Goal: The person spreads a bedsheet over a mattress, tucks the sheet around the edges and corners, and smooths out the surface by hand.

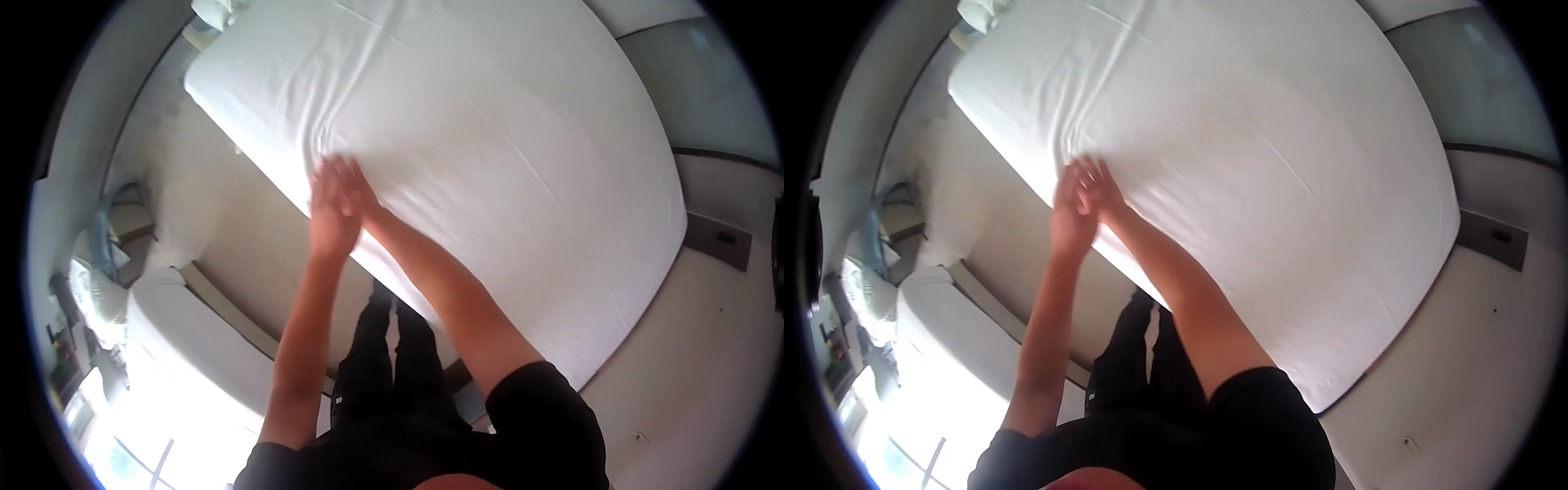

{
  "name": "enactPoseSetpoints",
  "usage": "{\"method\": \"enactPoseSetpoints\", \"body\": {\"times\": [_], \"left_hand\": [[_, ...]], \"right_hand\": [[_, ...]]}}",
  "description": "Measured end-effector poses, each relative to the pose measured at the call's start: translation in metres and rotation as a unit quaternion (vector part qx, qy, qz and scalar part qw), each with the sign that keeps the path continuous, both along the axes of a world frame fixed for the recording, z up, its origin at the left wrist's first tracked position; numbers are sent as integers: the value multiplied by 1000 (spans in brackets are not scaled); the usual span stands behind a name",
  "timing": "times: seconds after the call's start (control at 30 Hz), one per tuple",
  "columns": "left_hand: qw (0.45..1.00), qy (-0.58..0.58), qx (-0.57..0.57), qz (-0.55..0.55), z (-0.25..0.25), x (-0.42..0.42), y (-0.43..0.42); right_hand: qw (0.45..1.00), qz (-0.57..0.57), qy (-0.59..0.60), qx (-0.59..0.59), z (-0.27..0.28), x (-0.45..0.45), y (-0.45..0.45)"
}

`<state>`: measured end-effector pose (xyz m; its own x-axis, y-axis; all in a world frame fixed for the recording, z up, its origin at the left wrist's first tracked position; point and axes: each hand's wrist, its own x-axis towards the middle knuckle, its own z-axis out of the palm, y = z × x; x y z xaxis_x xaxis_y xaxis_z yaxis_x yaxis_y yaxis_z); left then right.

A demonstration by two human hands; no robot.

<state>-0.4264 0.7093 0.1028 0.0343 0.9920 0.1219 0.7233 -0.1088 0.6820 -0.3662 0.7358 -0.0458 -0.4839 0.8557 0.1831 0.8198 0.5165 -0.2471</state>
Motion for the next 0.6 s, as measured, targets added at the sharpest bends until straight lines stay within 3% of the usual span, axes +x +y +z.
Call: {"method": "enactPoseSetpoints", "body": {"times": [0.03,0.07,0.1,0.13,0.17,0.27,0.37,0.4,0.43,0.5,0.6], "left_hand": [[994,87,9,-61,-14,5,4],[992,100,-2,-79,-16,14,6],[989,105,-35,-94,-4,49,0],[985,117,-25,-121,-13,57,0],[984,105,-15,-145,-21,63,-1],[969,63,-24,-239,-35,108,-13],[913,139,-18,-384,-86,155,-23],[894,143,-12,-424,-97,159,-17],[892,137,35,-430,-112,156,-9],[903,46,10,-427,-130,130,31],[932,26,15,-360,-144,62,99]], "right_hand": [[997,-13,-60,48,-6,-2,-23],[980,-59,151,-119,46,18,-44],[946,-67,251,-192,62,67,-60],[959,-117,244,-88,22,101,-99],[938,-185,291,-27,43,138,-123],[902,-421,81,53,8,267,-212],[771,-625,-121,14,-14,347,-267],[744,-661,-97,5,-14,356,-265],[681,-721,-121,-42,-14,354,-250],[672,-726,-127,-68,-10,331,-199],[697,-697,-159,-60,-30,272,-85]]}}
